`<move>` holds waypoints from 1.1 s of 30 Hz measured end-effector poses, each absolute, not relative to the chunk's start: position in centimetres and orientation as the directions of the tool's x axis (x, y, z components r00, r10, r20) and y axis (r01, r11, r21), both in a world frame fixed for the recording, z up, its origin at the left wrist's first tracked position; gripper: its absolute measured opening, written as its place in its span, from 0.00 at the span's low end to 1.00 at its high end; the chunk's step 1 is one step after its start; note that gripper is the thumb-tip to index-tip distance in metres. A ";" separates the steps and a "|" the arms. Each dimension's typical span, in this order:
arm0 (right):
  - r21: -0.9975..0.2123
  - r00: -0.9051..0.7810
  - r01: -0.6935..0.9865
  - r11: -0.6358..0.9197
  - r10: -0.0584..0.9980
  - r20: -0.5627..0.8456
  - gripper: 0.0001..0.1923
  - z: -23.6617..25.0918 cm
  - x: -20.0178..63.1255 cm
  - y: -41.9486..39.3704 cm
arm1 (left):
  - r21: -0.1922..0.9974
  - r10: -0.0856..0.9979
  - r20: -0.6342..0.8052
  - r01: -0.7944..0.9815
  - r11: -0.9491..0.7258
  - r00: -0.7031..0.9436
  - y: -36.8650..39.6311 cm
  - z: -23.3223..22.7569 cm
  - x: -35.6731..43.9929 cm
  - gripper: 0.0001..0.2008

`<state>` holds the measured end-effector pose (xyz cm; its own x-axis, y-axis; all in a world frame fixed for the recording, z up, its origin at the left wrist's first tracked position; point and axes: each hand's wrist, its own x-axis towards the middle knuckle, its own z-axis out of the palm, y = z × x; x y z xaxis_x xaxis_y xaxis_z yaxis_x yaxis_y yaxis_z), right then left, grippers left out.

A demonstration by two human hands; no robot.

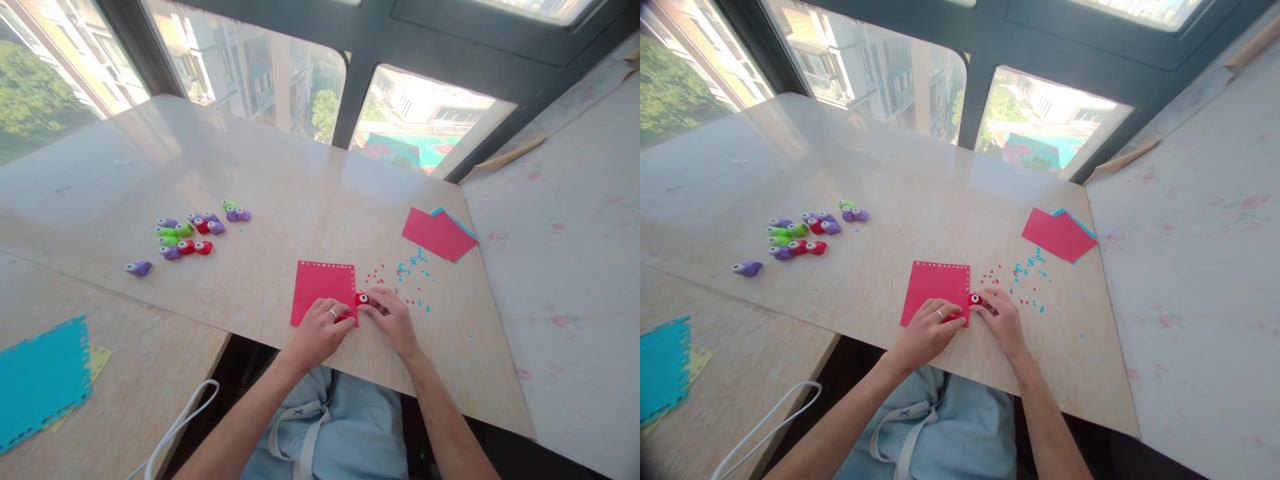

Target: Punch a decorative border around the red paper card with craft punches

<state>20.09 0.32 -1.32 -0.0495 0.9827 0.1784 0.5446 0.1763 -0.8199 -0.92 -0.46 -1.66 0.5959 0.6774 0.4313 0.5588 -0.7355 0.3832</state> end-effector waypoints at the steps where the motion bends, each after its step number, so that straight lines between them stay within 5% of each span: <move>1: -0.821 -0.049 0.542 0.178 0.982 0.181 0.17 -1.4 20.1 0.3 | 0.380 0.678 0.430 0.562 -0.735 0.596 -0.5 -1.7 -0.9 0.09; 16: -0.832 0.036 0.531 0.159 0.977 0.210 0.17 -1.6 19.7 0.4 | 0.558 0.738 0.429 0.490 -0.670 0.521 -0.2 -1.6 -1.0 0.10; 33: -0.816 -0.044 0.551 0.176 0.982 0.182 0.14 -1.2 19.5 0.1 | 0.550 0.720 0.380 0.484 -0.681 0.581 -0.2 -1.5 -1.0 0.09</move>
